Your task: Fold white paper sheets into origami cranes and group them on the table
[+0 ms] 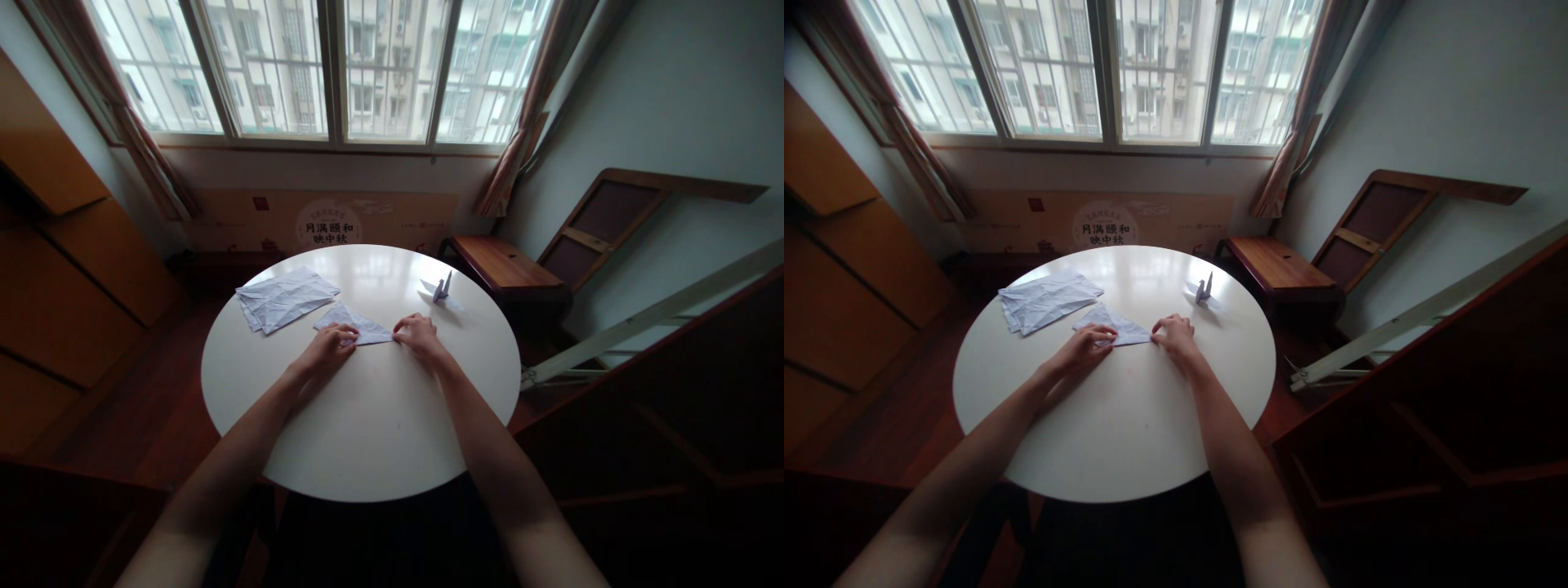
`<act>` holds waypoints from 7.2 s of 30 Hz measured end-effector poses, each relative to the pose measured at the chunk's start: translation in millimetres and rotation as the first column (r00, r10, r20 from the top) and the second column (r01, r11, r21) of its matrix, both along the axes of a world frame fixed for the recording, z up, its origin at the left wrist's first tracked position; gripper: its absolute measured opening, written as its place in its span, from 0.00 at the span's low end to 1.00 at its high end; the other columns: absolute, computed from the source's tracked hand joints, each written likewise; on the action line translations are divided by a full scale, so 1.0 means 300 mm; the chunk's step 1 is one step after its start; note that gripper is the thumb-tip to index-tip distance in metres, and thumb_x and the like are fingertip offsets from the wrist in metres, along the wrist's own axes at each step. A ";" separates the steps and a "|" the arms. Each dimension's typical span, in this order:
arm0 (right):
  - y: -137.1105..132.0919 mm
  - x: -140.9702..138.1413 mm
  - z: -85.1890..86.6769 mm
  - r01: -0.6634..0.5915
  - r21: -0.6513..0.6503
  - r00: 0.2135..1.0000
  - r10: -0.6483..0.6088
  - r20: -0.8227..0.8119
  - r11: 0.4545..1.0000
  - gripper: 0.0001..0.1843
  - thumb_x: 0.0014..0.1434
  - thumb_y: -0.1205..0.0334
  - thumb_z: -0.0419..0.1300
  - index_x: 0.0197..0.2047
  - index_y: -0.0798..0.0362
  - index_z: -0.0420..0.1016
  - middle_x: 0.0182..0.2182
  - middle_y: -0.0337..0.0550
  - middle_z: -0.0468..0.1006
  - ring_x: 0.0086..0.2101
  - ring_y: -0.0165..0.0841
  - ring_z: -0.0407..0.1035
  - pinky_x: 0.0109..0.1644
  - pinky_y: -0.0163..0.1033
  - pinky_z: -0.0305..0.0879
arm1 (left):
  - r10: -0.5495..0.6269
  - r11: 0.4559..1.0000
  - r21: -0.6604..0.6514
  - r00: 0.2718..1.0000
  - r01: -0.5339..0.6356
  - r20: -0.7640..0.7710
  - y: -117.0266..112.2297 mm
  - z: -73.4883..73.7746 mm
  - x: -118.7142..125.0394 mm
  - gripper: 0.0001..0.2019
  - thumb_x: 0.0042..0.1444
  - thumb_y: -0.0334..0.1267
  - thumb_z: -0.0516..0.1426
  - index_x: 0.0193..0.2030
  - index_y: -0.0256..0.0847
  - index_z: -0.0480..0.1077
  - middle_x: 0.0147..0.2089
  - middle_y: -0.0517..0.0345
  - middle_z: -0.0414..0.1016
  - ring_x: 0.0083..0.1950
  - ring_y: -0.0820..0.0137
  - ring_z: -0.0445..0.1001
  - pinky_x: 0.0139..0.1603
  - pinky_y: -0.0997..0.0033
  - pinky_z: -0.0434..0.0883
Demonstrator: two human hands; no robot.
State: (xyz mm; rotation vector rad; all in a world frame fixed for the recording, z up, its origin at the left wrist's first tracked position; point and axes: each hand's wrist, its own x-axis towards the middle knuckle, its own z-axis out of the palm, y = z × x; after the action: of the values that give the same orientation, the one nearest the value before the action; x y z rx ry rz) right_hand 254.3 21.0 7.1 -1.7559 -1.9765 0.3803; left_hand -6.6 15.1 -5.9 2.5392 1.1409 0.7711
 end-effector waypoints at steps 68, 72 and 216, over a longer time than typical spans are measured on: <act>0.027 -0.023 -0.055 -0.345 0.189 0.931 0.361 -0.059 0.919 0.06 0.54 0.61 0.66 0.37 0.45 0.84 0.40 0.45 0.80 0.42 0.39 0.71 0.53 0.47 0.64 | -0.219 0.952 -0.170 0.953 0.256 0.207 -0.016 0.019 0.010 0.13 0.49 0.41 0.66 0.43 0.44 0.80 0.53 0.47 0.77 0.56 0.59 0.74 0.57 0.59 0.70; 0.030 -0.026 -0.062 -0.362 0.197 0.921 0.382 -0.074 0.911 0.07 0.54 0.62 0.66 0.38 0.46 0.84 0.40 0.46 0.79 0.42 0.38 0.71 0.53 0.47 0.64 | -0.185 0.968 -0.151 0.976 0.202 0.119 -0.013 0.009 0.006 0.12 0.54 0.45 0.63 0.44 0.45 0.79 0.53 0.48 0.77 0.57 0.59 0.74 0.58 0.59 0.69; -0.014 -0.070 -0.027 -0.261 0.247 0.957 0.284 -0.063 0.933 0.13 0.58 0.61 0.61 0.46 0.44 0.81 0.55 0.45 0.70 0.55 0.44 0.60 0.60 0.53 0.57 | 0.064 0.998 -0.007 0.989 -0.064 0.134 -0.022 0.010 0.020 0.12 0.56 0.32 0.57 0.45 0.45 0.78 0.47 0.51 0.75 0.49 0.63 0.72 0.55 0.59 0.67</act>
State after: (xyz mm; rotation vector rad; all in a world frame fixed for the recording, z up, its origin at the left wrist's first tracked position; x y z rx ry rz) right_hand 233.1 16.7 -1.0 -1.2965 -2.1027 0.3000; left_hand -0.7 8.6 -2.9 2.4173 1.1827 0.9399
